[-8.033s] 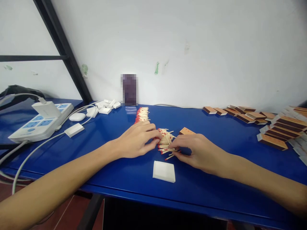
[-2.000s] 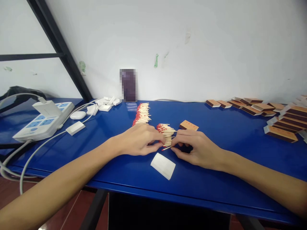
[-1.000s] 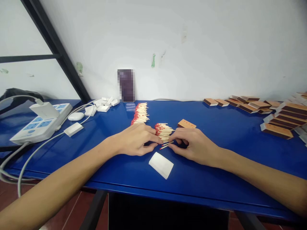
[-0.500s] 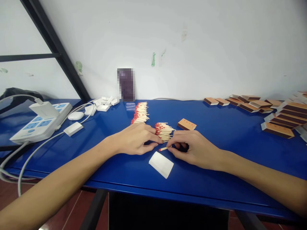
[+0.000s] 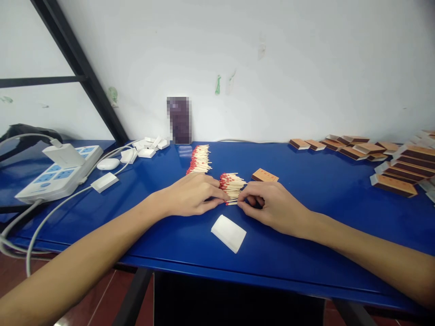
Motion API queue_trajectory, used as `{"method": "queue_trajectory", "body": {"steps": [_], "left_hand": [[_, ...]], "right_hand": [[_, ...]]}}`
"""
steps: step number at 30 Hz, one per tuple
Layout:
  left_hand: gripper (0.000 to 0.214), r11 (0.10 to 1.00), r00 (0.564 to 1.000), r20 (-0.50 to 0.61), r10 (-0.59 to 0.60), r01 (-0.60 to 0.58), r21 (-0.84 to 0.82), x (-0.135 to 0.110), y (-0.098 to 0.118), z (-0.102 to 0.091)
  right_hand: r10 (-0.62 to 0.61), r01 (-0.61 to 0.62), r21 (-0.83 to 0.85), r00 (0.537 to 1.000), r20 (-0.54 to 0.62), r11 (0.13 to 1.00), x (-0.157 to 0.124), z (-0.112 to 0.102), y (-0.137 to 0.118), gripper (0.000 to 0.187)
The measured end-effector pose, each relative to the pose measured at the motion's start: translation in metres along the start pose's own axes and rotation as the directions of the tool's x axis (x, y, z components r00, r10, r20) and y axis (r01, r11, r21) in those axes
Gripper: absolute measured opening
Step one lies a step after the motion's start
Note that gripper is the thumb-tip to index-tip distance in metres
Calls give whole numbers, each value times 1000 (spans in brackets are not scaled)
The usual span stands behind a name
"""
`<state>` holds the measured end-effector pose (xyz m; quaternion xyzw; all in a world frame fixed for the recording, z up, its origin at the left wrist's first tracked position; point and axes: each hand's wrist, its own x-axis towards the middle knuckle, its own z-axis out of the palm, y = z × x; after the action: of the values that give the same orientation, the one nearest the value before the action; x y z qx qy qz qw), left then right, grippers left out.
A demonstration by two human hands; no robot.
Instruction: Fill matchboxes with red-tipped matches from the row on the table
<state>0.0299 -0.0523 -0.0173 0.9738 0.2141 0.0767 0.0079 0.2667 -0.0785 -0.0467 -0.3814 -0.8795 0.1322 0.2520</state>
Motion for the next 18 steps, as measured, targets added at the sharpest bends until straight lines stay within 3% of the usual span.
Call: {"method": "queue_trajectory", "body": {"steps": [11, 18], "left_hand": [[26, 998, 999, 0, 33, -33, 58, 0, 0, -1], [26, 998, 1000, -5, 23, -23, -58, 1, 3, -2]], "right_hand": [[-54, 54, 37, 999, -1, 998, -2, -2, 0, 9], [-106, 104, 57, 994, 35, 993, -2, -5, -5, 9]]}}
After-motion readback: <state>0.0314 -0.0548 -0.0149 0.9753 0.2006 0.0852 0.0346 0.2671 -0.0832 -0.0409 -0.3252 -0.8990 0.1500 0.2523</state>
